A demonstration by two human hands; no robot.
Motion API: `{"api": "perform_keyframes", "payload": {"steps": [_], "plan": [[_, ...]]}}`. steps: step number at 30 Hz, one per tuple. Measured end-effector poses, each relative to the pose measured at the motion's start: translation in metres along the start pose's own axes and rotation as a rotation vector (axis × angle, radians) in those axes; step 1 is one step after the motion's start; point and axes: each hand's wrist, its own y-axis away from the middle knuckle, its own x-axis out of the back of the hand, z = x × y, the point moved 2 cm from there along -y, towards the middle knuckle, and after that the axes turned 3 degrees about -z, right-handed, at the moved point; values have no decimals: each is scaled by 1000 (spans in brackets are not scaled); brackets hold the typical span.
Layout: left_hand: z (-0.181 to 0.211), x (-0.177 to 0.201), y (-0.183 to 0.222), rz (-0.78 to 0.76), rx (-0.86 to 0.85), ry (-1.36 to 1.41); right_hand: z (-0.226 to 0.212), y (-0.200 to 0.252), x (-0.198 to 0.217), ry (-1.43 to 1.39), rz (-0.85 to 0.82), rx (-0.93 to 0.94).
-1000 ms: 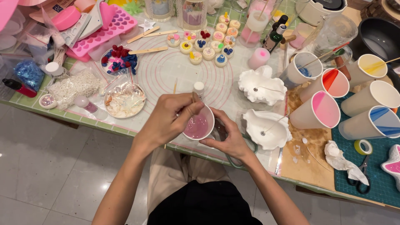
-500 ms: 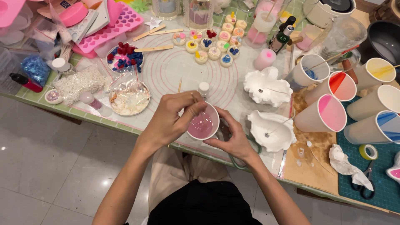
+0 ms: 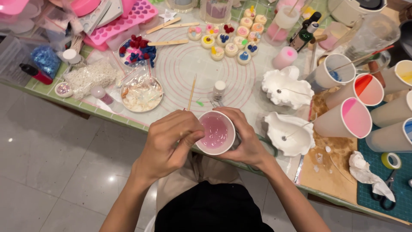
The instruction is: Mix dye and glitter into melted candle wax in a paper cup using a wooden stick.
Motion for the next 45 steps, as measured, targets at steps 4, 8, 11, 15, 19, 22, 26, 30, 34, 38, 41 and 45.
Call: {"api": "perform_keyframes", "payload": {"steps": [4, 8, 11, 15, 19, 22, 26, 30, 34, 38, 41, 45], "plan": [[3, -2, 14, 40, -60, -127, -3, 2, -3, 33, 5, 44], [2, -7, 24, 0, -65, -58, -7, 4, -5, 45, 13, 64], [5, -6, 25, 39, -67, -31, -9, 6, -5, 76, 16, 84], [8, -5, 26, 143, -78, -150, -11, 9, -3, 120, 28, 105], [10, -5, 29, 149, -73, -182, -12, 11, -4, 133, 47, 102], [10, -5, 33, 148, -74, -193, -12, 12, -4, 150, 63, 108], [10, -9, 34, 89, -87, -82, -9, 13, -5, 105, 75, 93], [10, -14, 31, 114, -94, -73, -4, 14, -7, 81, 73, 79], [7, -16, 31, 97, -70, -48, -4, 12, -5, 96, 86, 70], [4, -15, 33, 109, -41, -62, -4, 11, -5, 95, 103, 53], [4, -16, 31, 124, -43, -59, -2, 11, -4, 92, 109, 41], [-1, -18, 35, 167, -11, -68, -1, 12, -3, 92, 107, 30]]}}
